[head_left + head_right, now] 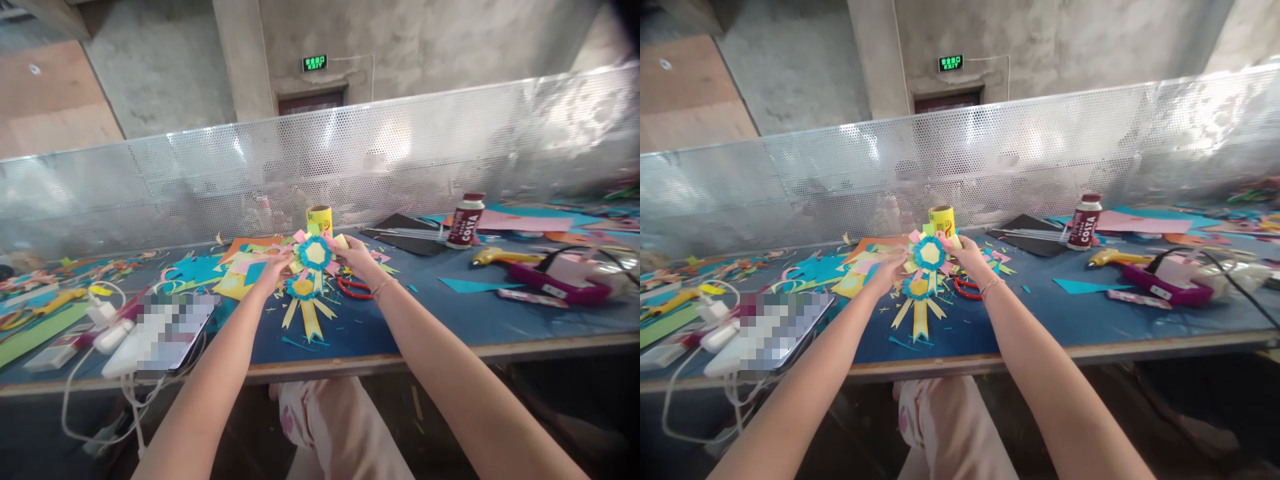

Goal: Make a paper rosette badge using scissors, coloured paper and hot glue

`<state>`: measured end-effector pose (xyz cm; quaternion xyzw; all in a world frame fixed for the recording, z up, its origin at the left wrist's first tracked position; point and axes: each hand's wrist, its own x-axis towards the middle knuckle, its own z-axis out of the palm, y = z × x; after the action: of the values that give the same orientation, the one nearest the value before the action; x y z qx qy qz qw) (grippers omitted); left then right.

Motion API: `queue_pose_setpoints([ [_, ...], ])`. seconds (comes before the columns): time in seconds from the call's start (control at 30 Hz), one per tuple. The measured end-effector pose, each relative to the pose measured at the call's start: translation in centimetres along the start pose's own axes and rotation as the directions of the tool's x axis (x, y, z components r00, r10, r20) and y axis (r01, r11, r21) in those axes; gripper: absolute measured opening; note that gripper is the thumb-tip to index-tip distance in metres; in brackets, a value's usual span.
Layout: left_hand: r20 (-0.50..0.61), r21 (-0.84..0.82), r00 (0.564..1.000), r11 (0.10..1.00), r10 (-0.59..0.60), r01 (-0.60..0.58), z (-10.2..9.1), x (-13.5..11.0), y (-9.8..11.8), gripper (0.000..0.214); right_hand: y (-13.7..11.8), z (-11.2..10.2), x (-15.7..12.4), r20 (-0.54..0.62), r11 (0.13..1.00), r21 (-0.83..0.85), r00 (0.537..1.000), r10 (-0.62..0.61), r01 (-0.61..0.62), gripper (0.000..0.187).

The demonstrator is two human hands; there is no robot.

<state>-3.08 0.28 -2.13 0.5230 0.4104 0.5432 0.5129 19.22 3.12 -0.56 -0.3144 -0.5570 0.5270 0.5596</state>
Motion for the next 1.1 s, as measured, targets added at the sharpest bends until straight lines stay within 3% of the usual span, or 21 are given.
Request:
queue_pose_setpoints([
  [0.3,0.008,0.136,0.999,0.99,0.033,-0.034,-0.06,-0.2,-0.14,0.026,-0.16,0.03,-0.06,-0.012,1.0,0.019,1.0,0.012,-0.012,0.035],
  [0.6,-0.007,0.16,0.999,0.986,0.049,-0.048,-0.02,-0.16,-0.1,0.035,0.08,-0.1,0.07,-0.008,1.0,0.025,1.0,0.008,-0.008,0.034],
  [1.1,0.041,0.037,0.999,0.999,0.017,-0.019,0.37,-0.66,0.32,0.032,-0.53,-0.07,-0.36,0.029,0.994,0.091,0.998,0.063,-0.066,0.03],
])
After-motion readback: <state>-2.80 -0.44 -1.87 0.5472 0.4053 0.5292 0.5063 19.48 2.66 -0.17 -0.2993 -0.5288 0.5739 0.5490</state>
